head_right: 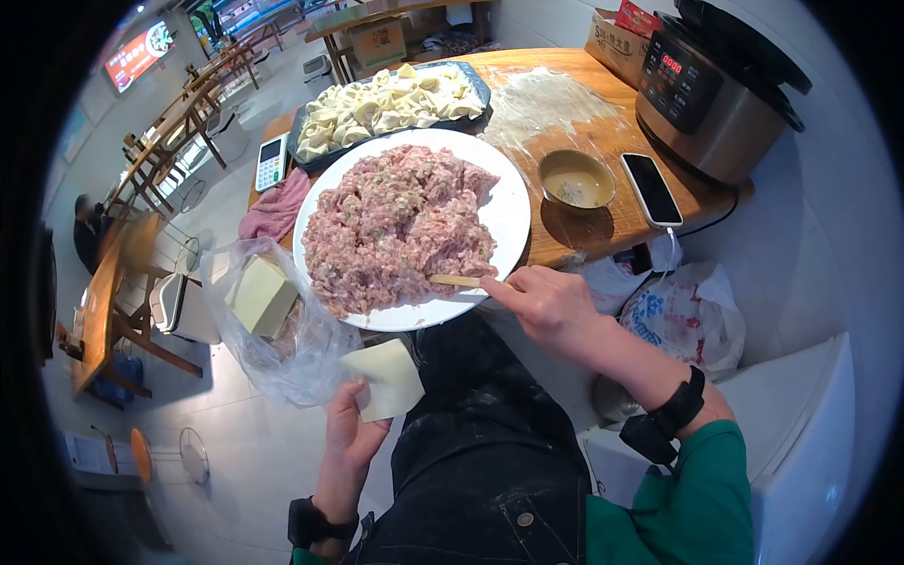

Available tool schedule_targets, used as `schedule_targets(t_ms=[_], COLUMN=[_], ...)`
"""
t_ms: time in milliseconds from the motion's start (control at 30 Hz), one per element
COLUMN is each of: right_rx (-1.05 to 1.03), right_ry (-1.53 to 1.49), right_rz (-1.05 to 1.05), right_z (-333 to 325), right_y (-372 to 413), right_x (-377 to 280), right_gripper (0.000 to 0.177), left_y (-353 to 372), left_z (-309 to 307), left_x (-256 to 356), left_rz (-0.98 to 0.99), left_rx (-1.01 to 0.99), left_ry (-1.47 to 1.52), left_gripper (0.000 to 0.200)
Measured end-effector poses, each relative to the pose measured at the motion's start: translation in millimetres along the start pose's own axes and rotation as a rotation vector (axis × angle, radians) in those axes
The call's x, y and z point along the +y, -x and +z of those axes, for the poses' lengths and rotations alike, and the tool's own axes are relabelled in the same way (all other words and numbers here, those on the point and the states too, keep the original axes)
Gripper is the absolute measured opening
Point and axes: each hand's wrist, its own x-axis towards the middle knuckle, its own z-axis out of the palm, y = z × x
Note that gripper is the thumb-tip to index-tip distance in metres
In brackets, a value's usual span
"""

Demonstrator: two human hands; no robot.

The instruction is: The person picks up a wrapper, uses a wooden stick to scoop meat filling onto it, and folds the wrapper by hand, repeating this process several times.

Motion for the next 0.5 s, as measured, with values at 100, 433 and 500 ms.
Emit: schedule_targets(t_ms=[100, 433, 500], right_rx=[-0.08, -0.012, -0.045], right_ry=[-0.005, -0.021, -0.006], right_rz=[0.032, -0.012, -0.044], right_z=[6, -2, 5], right_y=[3, -3, -4], right_x=[4, 6, 9], right_gripper=[0.039, 0.04, 0.041], left_y=[-6, -22, -25], left_z=[1, 13, 24], left_x=[-6, -24, -27], left_rz=[-0.006, -0.073, -0.065], left_rx=[0.154, 0.088, 0.089], left_ry=[-0.184, -0.08, -0.04], left_gripper=[0.033, 0.037, 0.038])
